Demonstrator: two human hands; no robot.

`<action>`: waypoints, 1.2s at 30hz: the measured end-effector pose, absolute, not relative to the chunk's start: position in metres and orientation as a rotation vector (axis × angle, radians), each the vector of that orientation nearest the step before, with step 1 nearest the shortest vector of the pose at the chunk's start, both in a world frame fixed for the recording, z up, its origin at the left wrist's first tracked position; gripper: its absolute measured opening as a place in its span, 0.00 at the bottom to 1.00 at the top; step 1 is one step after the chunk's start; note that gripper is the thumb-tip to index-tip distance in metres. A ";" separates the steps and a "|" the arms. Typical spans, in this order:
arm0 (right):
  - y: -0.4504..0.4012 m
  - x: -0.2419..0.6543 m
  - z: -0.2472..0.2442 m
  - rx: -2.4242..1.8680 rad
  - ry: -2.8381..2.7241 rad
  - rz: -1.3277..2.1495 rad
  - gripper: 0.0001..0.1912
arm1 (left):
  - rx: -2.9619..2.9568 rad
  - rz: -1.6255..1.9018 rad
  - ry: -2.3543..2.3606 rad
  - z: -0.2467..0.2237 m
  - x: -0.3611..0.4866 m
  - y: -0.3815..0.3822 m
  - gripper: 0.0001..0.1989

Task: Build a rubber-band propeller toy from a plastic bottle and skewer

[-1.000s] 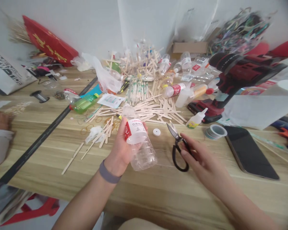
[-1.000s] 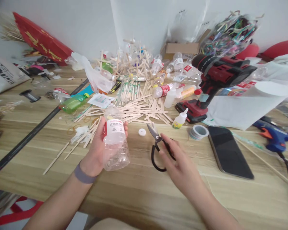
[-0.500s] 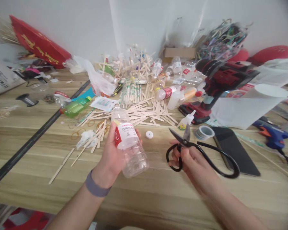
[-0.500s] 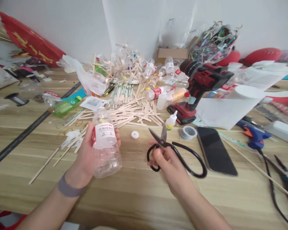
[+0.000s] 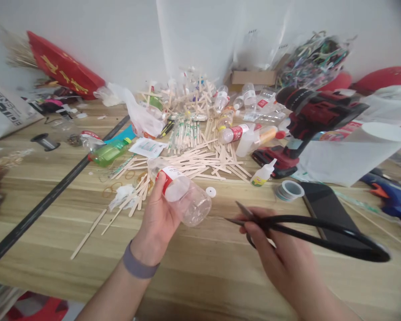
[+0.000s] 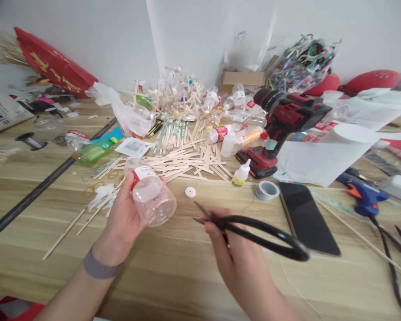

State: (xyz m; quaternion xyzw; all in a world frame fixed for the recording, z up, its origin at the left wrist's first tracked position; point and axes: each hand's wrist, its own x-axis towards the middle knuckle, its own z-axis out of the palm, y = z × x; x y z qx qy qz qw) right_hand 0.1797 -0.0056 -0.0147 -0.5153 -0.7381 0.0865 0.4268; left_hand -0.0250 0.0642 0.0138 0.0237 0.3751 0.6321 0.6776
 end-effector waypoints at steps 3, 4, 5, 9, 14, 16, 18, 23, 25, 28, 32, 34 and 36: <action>-0.016 0.161 -0.007 -1.265 -1.976 0.184 0.05 | 0.013 1.421 0.822 0.015 -0.021 0.065 0.16; -0.018 0.156 -0.006 -1.266 -2.012 0.205 0.05 | 0.002 1.403 0.815 0.015 -0.020 0.065 0.19; -0.021 0.152 -0.006 -1.271 -2.038 0.233 0.04 | -0.008 1.381 0.813 0.015 -0.020 0.065 0.22; -0.025 0.140 -0.009 -1.277 -2.048 0.197 0.05 | -0.035 1.287 0.811 0.017 -0.018 0.063 0.30; -0.023 0.134 -0.010 -1.278 -2.045 0.089 0.07 | -0.013 1.258 0.799 0.019 -0.019 0.062 0.33; -0.022 0.134 -0.010 -1.283 -2.047 0.056 0.09 | 0.001 1.232 0.792 0.018 -0.019 0.062 0.35; -0.021 0.135 -0.011 -1.299 -2.055 0.022 0.10 | -0.002 1.218 0.768 0.017 -0.019 0.062 0.35; -0.020 0.134 -0.015 -1.314 -2.064 -0.029 0.11 | 0.007 1.228 0.800 0.016 -0.018 0.060 0.34; -0.019 0.133 -0.015 -1.309 -2.050 -0.058 0.11 | 0.017 1.266 0.830 0.016 -0.017 0.060 0.31; -0.017 0.133 -0.012 -1.295 -2.068 -0.080 0.12 | 0.018 1.311 0.839 0.017 -0.015 0.058 0.26; -0.016 0.133 -0.010 -1.294 -2.070 -0.078 0.13 | 0.045 1.336 0.822 0.018 -0.014 0.055 0.23; -0.015 0.133 -0.010 -1.298 -2.050 -0.076 0.12 | 0.065 1.342 0.826 0.017 -0.013 0.053 0.22; -0.015 0.132 -0.010 -1.305 -2.037 -0.085 0.12 | 0.079 1.338 0.830 0.017 -0.012 0.050 0.20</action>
